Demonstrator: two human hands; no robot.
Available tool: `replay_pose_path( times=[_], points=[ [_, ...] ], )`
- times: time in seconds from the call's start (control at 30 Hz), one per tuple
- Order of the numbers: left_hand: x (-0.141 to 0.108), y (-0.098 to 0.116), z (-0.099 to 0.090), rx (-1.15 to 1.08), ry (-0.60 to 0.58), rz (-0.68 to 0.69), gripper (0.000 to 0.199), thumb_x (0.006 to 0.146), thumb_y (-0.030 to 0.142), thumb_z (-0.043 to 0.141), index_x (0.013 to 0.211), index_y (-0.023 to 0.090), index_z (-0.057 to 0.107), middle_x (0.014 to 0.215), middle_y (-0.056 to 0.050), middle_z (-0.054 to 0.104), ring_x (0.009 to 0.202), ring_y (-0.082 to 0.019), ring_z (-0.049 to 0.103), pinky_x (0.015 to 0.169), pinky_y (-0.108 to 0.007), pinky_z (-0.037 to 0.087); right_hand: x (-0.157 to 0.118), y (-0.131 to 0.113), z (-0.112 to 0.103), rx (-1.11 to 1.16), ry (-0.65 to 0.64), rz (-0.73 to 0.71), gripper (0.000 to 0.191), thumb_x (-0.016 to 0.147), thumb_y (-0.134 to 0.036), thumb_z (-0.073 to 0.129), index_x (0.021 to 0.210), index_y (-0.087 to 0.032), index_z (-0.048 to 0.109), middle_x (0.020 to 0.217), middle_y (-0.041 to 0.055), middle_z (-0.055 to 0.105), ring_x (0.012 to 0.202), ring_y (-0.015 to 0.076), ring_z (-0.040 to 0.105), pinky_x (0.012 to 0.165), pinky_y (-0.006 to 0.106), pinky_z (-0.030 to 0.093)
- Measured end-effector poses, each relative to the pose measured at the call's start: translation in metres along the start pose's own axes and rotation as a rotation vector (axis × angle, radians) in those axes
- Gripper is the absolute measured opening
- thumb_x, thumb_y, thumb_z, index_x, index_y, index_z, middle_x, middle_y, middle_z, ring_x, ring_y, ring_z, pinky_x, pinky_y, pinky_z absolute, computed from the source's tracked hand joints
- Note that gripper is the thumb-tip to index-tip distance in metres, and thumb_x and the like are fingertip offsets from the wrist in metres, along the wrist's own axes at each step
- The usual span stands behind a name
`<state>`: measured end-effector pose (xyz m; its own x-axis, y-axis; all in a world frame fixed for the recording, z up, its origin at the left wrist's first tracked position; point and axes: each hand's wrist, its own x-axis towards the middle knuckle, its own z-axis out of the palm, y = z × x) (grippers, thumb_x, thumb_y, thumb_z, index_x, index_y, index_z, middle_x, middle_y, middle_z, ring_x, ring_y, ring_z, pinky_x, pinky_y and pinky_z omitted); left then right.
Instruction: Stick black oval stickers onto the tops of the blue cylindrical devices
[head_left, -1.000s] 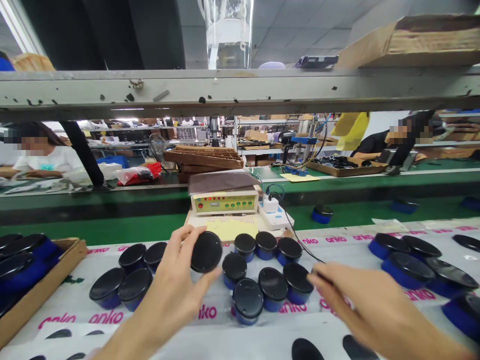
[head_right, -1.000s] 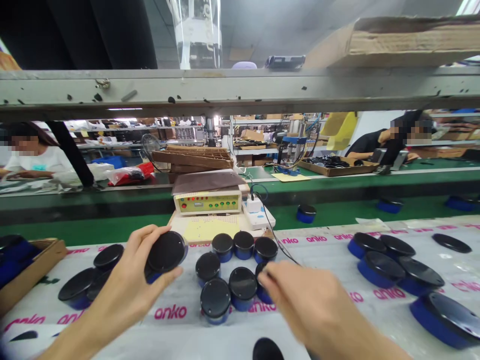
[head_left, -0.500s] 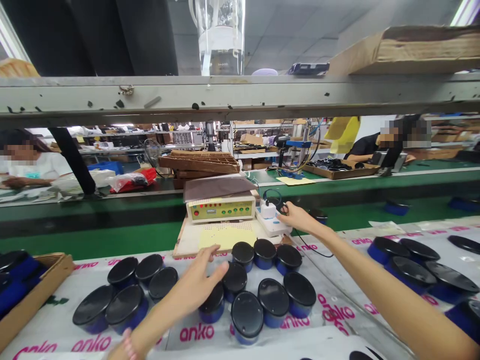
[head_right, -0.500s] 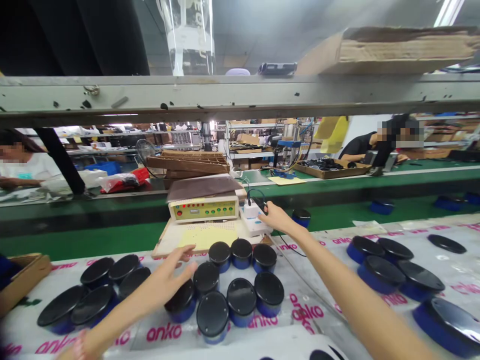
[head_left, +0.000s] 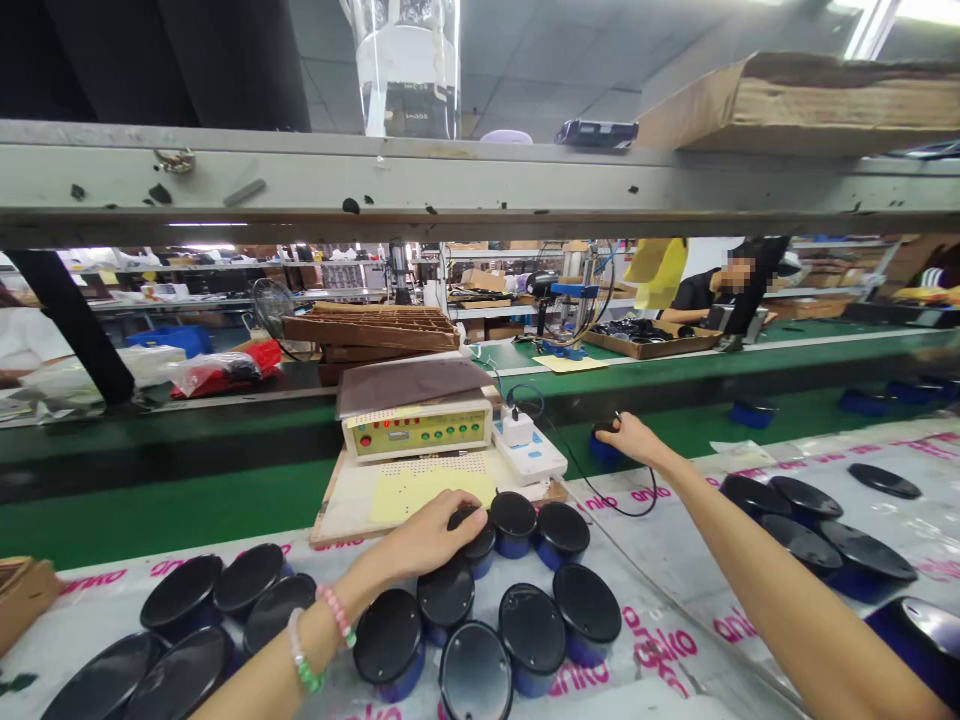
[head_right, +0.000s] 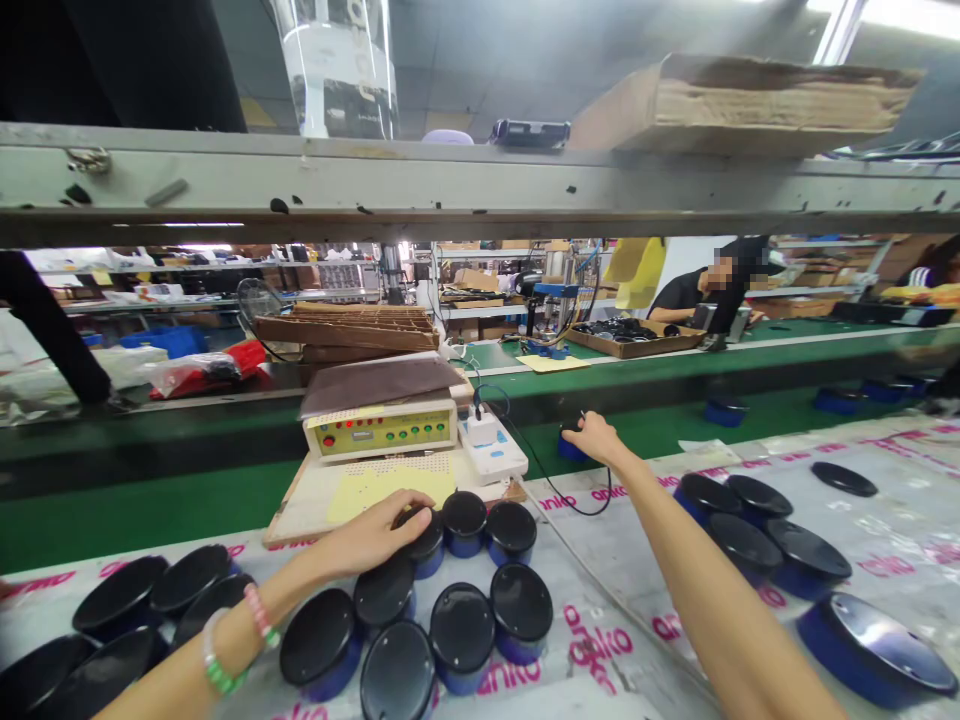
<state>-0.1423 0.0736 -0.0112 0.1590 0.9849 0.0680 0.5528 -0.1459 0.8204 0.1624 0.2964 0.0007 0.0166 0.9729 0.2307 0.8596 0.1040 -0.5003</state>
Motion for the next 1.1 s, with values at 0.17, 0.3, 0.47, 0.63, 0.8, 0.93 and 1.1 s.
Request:
replay_pose_path(
  times=[0.17, 0.3, 0.47, 0.63, 0.8, 0.93, 1.1],
  points=[
    [-0.007, 0.021, 0.000, -0.163, 0.217, -0.025, 0.049, 0.085, 0.055, 0.049, 0.115, 0.017, 0.054, 0.112, -0.011, 0.058, 0.103, -0.025, 0.054, 0.094, -0.040, 0.040, -0.020, -0.003, -0.028, 0.109, -0.030, -0.027, 0.027, 0.089, -0.034, 0.057, 0.109, -0.015, 0.057, 0.106, 0.0060, 0.061, 0.089, 0.0182, 0.061, 0.076, 0.038, 0.051],
    [-0.016, 0.067, 0.011, -0.383, 0.274, -0.007, 0.046, 0.092, 0.054, 0.034, 0.119, 0.020, 0.050, 0.122, -0.012, 0.052, 0.108, -0.023, 0.055, 0.090, -0.036, 0.047, -0.072, -0.040, -0.063, 0.343, -0.086, -0.274, 0.035, 0.078, -0.050, 0.060, 0.092, -0.021, 0.047, 0.105, 0.0076, 0.065, 0.090, 0.0231, 0.062, 0.073, 0.035, 0.051],
    [-0.030, 0.100, 0.025, -1.126, -0.362, -0.193, 0.071, 0.092, 0.062, 0.012, 0.117, 0.012, 0.056, 0.097, -0.014, 0.064, 0.075, -0.021, 0.068, 0.060, -0.028, 0.056, -0.174, -0.102, -0.089, 0.556, -0.422, -0.738, 0.035, 0.078, -0.051, 0.054, 0.096, -0.024, 0.042, 0.100, 0.0054, 0.065, 0.082, 0.0206, 0.063, 0.063, 0.028, 0.050],
    [-0.062, 0.092, 0.014, -1.392, -0.231, -0.217, 0.056, 0.093, 0.055, 0.036, 0.110, 0.007, 0.061, 0.096, -0.014, 0.069, 0.077, -0.021, 0.070, 0.070, -0.027, 0.057, -0.239, -0.122, -0.107, 0.237, -0.041, -0.837, 0.018, 0.095, -0.028, 0.033, 0.078, -0.025, 0.040, 0.056, -0.0056, 0.049, 0.045, 0.0130, 0.045, 0.044, 0.025, 0.035],
    [-0.092, 0.093, 0.008, -1.188, 0.031, -0.142, 0.048, 0.077, 0.045, 0.070, 0.114, 0.017, 0.060, 0.118, -0.010, 0.063, 0.104, -0.024, 0.061, 0.090, -0.036, 0.050, -0.261, -0.125, -0.098, 0.179, -0.001, -1.048, 0.022, 0.098, -0.022, 0.032, 0.081, -0.024, 0.047, 0.072, -0.0013, 0.060, 0.058, 0.0134, 0.056, 0.054, 0.025, 0.040],
    [-0.101, 0.098, 0.008, -1.006, 0.049, -0.041, 0.057, 0.072, 0.053, 0.072, 0.117, 0.021, 0.056, 0.123, -0.009, 0.060, 0.115, -0.029, 0.054, 0.095, -0.038, 0.045, -0.266, -0.133, -0.090, 0.167, 0.117, -1.125, 0.032, 0.099, -0.029, 0.035, 0.069, -0.022, 0.045, 0.056, -0.0037, 0.052, 0.045, 0.0118, 0.046, 0.045, 0.027, 0.031],
    [-0.107, 0.098, 0.008, -0.870, 0.122, 0.104, 0.050, 0.073, 0.047, 0.072, 0.111, 0.022, 0.051, 0.112, -0.007, 0.062, 0.109, -0.027, 0.055, 0.093, -0.037, 0.044, -0.272, -0.135, -0.103, 0.116, 0.017, -1.091, 0.032, 0.098, -0.027, 0.036, 0.068, -0.023, 0.047, 0.055, -0.0054, 0.054, 0.044, 0.0102, 0.047, 0.045, 0.026, 0.031]
  ],
)
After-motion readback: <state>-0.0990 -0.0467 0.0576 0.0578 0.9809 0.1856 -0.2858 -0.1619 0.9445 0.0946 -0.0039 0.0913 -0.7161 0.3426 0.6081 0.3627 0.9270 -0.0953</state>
